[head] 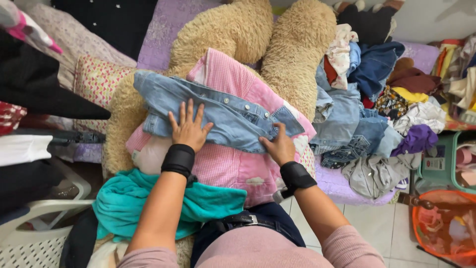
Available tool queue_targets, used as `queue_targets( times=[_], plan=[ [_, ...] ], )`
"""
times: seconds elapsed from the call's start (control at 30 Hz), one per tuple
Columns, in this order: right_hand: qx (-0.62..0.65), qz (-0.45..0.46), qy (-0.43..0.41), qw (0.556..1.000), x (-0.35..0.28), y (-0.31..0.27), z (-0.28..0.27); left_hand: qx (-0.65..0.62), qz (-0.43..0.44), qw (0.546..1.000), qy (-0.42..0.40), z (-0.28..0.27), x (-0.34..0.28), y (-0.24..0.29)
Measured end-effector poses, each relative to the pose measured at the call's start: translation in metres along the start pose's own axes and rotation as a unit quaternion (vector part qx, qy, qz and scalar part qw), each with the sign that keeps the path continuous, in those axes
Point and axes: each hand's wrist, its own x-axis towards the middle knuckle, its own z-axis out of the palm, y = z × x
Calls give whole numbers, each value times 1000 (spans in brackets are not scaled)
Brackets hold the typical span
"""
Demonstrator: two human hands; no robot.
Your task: Folding various items of clothing and organizing them on a shelf.
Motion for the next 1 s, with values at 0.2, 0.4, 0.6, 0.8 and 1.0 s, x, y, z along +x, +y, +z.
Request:
queue_targets(
  times=[0.2, 0.4, 0.6, 0.8, 1.0],
  plan=[
    [-32, 4, 22, 999, 11, 77, 15, -77, 169, 982, 47, -4, -28, 44],
    [169, 150, -314, 922, 9, 94, 34, 59, 101, 988, -96, 1, -27, 52],
    [308, 71, -148, 937, 9, 87, 57, 8, 83, 996, -3, 32, -33, 57],
    [474, 15, -33, 880, 9, 66, -9, -223, 140, 957, 119, -11, -38, 49],
    [488, 82, 13, 869, 28, 117, -2, -165, -119, 948, 246, -32, -34, -9]
  ],
)
